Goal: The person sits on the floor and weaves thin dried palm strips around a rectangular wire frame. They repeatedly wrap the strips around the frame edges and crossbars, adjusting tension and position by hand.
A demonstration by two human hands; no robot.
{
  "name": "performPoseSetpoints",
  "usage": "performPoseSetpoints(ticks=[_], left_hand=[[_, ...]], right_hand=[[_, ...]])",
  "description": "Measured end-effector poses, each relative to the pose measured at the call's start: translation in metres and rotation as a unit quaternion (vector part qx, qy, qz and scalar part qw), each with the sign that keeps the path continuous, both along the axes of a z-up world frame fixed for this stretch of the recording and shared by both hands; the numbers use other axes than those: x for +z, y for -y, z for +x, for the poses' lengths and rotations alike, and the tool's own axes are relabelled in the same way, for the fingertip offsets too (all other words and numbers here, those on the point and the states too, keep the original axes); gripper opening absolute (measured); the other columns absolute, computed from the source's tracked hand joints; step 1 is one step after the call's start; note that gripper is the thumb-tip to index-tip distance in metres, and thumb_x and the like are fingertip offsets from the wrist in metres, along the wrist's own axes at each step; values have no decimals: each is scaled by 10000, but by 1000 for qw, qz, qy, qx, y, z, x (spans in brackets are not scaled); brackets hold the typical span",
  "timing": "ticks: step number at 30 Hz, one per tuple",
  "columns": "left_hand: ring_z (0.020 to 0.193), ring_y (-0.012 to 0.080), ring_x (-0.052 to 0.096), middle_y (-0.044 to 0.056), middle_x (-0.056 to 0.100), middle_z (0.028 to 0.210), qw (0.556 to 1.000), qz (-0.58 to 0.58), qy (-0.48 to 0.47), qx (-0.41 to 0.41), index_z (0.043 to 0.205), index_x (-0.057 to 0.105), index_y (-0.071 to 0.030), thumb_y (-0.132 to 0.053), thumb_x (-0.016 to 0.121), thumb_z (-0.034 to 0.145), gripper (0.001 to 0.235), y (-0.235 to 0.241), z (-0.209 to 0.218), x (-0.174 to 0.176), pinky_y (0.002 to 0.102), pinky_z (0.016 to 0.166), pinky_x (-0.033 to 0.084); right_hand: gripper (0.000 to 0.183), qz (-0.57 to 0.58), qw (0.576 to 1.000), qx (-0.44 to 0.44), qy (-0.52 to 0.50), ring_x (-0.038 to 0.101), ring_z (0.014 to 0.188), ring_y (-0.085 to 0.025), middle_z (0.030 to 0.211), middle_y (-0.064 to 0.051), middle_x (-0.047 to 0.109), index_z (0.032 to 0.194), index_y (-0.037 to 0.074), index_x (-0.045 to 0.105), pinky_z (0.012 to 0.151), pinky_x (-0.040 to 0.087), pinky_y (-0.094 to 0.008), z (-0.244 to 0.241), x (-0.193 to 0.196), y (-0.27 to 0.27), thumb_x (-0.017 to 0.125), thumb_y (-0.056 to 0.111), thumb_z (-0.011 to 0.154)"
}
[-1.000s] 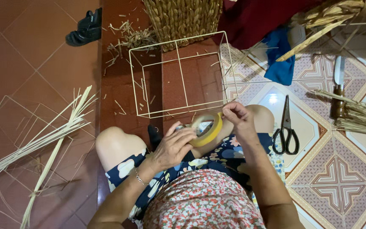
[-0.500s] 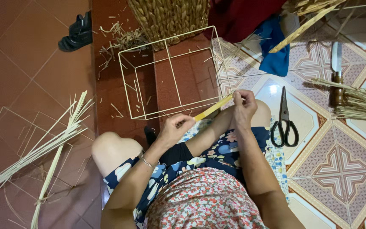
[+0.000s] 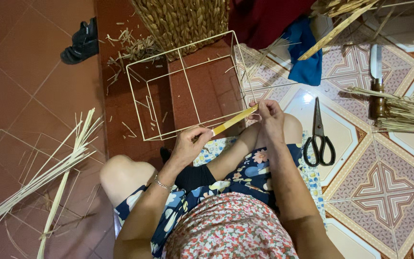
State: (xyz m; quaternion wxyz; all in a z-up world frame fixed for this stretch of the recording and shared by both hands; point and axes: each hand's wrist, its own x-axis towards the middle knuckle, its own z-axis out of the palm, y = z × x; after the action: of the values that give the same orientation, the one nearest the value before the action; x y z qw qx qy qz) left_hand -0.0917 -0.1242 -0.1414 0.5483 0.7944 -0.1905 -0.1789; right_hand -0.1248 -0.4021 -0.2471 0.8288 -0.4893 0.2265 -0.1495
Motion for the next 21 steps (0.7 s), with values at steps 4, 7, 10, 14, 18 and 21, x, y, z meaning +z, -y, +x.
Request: performPoseSetpoints(ticks=[4, 7, 10, 14, 18, 21], left_hand=[[822, 110, 692, 68, 738, 884, 1000, 1, 12, -4, 1014, 755, 15, -166, 693, 961, 199, -2, -4, 2, 263, 716, 543], [800, 125, 675, 81, 723, 864, 1000, 9, 25, 0, 1018, 754, 25, -158, 706, 956, 200, 0, -1, 2, 273, 691, 526], [832, 120, 695, 67, 736, 896, 1000, -24, 18, -2, 1029, 748, 21, -159, 690, 968, 199, -2, 1, 1, 263, 720, 550], [831, 118, 701, 55, 739, 897, 1000, -2, -1, -8, 1059, 757, 2, -173, 672, 986, 208, -10, 6, 0, 262, 710, 560], [849, 114, 698, 56, 732, 912, 1000, 3, -18, -25, 1078, 753, 3, -173, 669, 987, 215, -19, 13, -2, 267, 728, 557], [841, 110, 692, 55, 719, 903, 999, -7, -28, -30, 1097, 750, 1, -173, 670, 980, 224, -22, 19, -4, 262, 734, 555]], right_hand=[[117, -1, 1000, -12, 2, 704, 788, -173, 1004, -157, 729, 1085, -8, 594, 706, 627, -318, 0, -7, -4, 604, 100, 1042], [101, -19, 999, -21, -15, 681, 762, -177, 958, -144, 711, 1077, -15, 611, 705, 626, -330, 5, -7, -3, 617, 80, 1040], [86, 5, 999, -23, -28, 683, 770, -177, 943, -126, 706, 1070, -16, 618, 713, 633, -339, 5, -5, -1, 620, 57, 1025], [89, 44, 998, 0, -36, 700, 792, -197, 945, -132, 711, 1069, -27, 622, 742, 646, -371, 6, -4, 6, 604, 40, 1013], [84, 70, 997, 14, -29, 697, 798, -218, 955, -137, 704, 1073, -26, 616, 768, 640, -408, 6, -5, 11, 614, 34, 1016], [93, 71, 997, 30, -8, 697, 816, -228, 947, -137, 699, 1090, -35, 633, 795, 633, -422, 7, -2, 12, 620, 21, 1017]])
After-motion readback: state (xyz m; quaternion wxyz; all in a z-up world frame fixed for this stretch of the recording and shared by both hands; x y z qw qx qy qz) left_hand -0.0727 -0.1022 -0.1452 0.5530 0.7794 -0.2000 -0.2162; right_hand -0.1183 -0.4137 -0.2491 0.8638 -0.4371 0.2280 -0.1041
